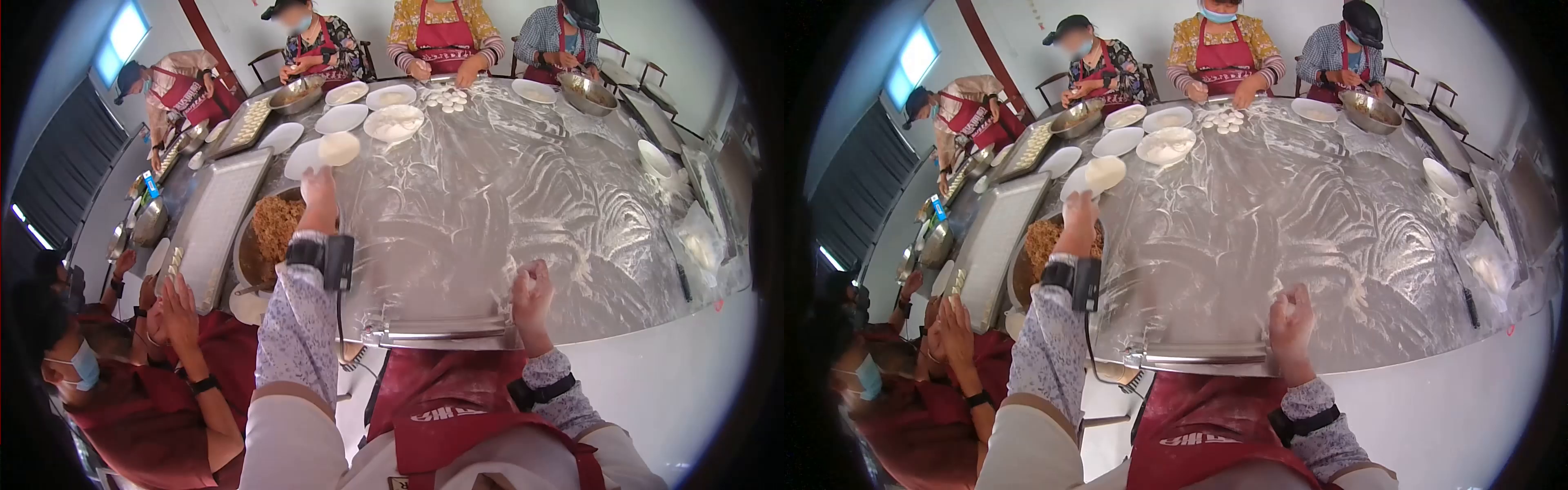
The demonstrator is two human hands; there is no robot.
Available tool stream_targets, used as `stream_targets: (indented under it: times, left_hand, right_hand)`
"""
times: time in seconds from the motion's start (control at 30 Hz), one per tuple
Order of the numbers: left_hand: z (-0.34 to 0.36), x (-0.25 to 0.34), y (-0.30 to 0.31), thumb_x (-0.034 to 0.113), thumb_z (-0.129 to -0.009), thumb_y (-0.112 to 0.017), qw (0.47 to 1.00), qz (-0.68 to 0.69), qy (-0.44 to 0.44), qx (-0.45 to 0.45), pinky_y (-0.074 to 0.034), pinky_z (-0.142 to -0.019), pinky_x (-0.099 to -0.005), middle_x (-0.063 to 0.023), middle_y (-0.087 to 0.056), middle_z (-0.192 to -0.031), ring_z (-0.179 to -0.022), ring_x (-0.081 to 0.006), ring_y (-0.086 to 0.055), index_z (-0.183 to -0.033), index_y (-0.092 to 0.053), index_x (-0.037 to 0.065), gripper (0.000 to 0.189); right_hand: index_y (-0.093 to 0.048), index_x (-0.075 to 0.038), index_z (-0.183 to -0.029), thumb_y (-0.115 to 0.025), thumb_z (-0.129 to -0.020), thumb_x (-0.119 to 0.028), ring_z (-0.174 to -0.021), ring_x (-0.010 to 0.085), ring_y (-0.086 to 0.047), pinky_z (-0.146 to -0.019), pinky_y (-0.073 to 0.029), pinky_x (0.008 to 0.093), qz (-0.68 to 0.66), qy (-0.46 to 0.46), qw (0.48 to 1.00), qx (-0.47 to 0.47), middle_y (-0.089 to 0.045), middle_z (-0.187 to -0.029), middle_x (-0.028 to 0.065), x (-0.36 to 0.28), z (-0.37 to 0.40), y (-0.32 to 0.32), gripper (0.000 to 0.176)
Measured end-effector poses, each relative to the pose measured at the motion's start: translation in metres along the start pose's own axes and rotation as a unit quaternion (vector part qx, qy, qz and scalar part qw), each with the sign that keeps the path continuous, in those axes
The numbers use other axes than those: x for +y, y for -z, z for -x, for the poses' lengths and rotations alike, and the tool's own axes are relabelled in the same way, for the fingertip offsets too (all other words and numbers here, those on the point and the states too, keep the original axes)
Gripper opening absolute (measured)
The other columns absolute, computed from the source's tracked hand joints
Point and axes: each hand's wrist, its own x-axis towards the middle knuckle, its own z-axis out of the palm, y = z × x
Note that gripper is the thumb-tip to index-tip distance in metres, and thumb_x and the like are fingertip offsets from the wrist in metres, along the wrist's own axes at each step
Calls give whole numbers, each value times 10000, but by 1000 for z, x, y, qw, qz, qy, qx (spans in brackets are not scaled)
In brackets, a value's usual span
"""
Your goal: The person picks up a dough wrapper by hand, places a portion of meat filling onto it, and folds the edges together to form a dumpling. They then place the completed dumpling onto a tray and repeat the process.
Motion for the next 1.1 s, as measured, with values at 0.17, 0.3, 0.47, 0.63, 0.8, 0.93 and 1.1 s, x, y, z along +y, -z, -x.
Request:
stream_targets:
  times: [0.17,0.3,0.47,0.63,0.8,0.93,1.1]
  left_hand:
    - [6,-32,-126,133,-760,-626,976,1,-202,-81,-497,-686,-313,-65,-631,-861,-776,-239,-608,-938,-651,58,195]
    - [45,30,-108,235,-798,-578,850,461,91,-240,-482,-657,-288,-62,-643,-825,-719,-184,-616,-998,-629,73,262]
    - [22,29,-100,220,-792,-549,885,345,61,-308,-485,-669,-304,-75,-631,-754,-696,-206,-606,-921,-634,40,237]
    - [-43,-9,-80,203,-793,-541,969,55,-106,-215,-467,-644,-380,-94,-626,-786,-737,-252,-589,-818,-659,56,190]
    - [-114,-113,-97,259,-773,-549,927,-316,-178,-93,-484,-727,-437,-186,-625,-978,-867,-314,-611,-888,-658,62,253]
    - [-143,-120,-89,304,-765,-591,924,-304,-40,-227,-492,-775,-424,-197,-622,-973,-915,-327,-606,-902,-649,43,301]
    - [-151,-104,-93,273,-705,-675,872,-322,11,-369,-501,-765,-424,-176,-634,-948,-900,-328,-616,-890,-647,34,304]
  right_hand:
    - [-507,-3,-811,-479,-831,-56,-675,138,-516,-633,-429,275,15,10,1000,7,-514,-705,68,7,-4,-4,63]
    - [-505,3,-803,-476,-818,-47,-665,142,-507,-642,-428,277,6,7,1000,2,-513,-705,71,7,-2,-2,59]
    - [-507,8,-798,-472,-805,-34,-655,142,-501,-642,-426,274,19,6,1000,-3,-508,-706,75,5,-1,2,54]
    - [-508,13,-795,-478,-811,-30,-661,145,-513,-628,-428,274,0,-26,999,-25,-503,-707,72,6,-4,3,54]
    - [-491,-12,-807,-478,-852,-67,-539,108,-484,-496,-392,248,7,15,999,-50,-477,-648,44,7,-12,1,73]
    - [-477,-10,-833,-493,-837,-55,-477,115,-487,-439,-396,252,32,35,992,-120,-499,-599,52,5,-35,4,48]
    - [-477,-24,-855,-461,-849,-89,-447,132,-476,-419,-383,244,-50,-32,984,-166,-511,-548,54,13,-44,-3,67]
